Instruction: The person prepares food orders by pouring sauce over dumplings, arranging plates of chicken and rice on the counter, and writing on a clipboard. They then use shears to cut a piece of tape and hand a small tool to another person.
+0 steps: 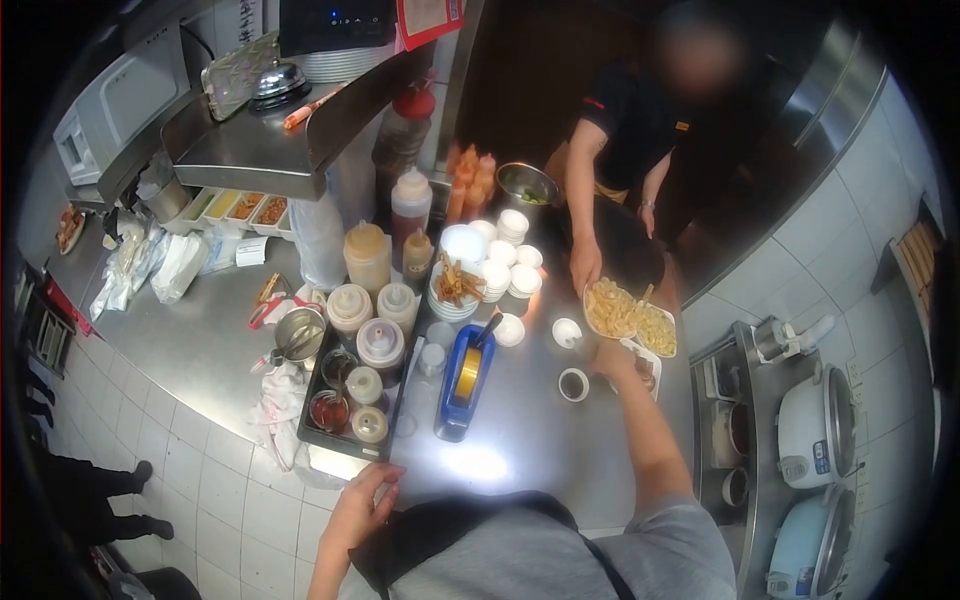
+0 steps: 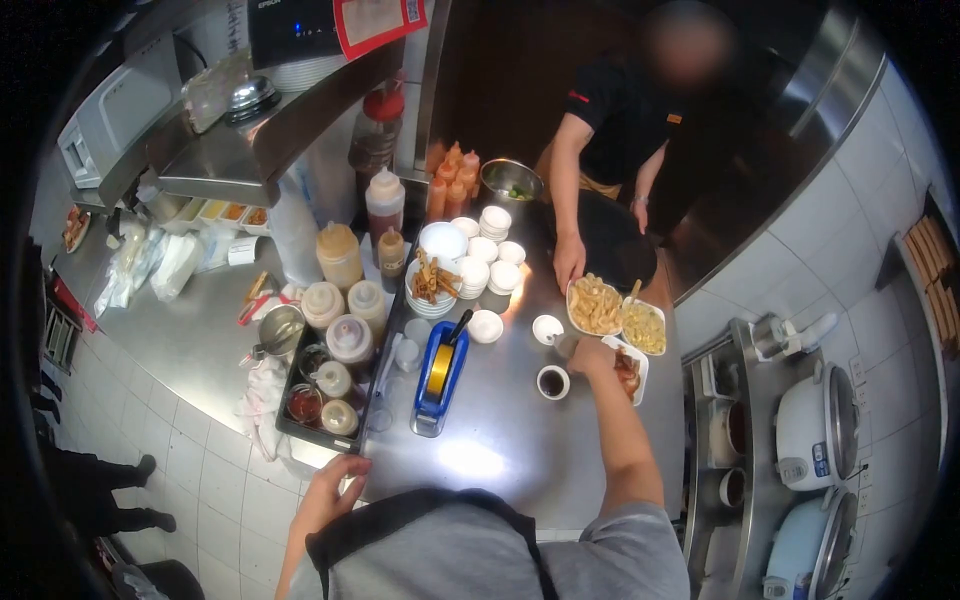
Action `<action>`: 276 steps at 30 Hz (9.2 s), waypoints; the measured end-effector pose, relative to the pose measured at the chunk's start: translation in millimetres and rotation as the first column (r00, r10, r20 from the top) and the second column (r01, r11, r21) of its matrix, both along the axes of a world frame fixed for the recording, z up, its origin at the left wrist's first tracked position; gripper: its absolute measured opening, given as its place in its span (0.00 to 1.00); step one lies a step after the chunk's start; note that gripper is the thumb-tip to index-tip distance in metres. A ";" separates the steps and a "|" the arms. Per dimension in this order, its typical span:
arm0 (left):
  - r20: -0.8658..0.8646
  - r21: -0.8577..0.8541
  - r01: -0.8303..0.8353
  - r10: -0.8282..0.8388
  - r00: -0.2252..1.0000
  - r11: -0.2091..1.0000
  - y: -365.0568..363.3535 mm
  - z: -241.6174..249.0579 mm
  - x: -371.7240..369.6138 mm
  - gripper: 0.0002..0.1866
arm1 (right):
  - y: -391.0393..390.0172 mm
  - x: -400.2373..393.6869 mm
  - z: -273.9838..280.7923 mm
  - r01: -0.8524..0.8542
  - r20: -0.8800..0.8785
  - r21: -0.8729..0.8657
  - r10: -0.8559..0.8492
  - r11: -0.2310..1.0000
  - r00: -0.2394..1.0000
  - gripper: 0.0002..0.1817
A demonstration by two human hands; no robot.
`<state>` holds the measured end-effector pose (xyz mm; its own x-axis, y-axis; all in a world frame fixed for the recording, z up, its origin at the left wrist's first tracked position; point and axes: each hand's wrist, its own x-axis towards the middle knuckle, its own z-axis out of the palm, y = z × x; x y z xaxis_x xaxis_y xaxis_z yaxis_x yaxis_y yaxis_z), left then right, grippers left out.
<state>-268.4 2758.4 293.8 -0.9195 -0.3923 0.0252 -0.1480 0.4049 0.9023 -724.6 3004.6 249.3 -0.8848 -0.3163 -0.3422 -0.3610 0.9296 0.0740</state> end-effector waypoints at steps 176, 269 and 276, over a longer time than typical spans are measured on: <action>-0.008 -0.385 0.256 -0.280 0.960 0.887 -431.4 -87.1 -31.5 0.09 | -165.3 339.9 -80.1 0.566 -0.120 -0.587 -0.753 0.579 0.647 0.14; 0.080 -0.726 0.304 -0.364 0.928 0.616 -331.1 -116.3 4.7 0.40 | -154.9 391.9 267.3 -0.481 -0.677 -0.251 -0.203 -0.840 0.708 0.14; 0.101 -0.698 0.319 -0.353 0.930 0.641 -326.5 -107.0 8.1 0.38 | -167.1 445.1 259.0 -0.721 -0.768 -0.101 -0.407 -0.686 0.495 0.09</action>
<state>-260.3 2431.9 186.8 -0.9758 0.0903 0.1990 0.1556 0.9266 0.3423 -279.5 2837.5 508.3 -0.0433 0.3707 0.9277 -0.8845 -0.4459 0.1369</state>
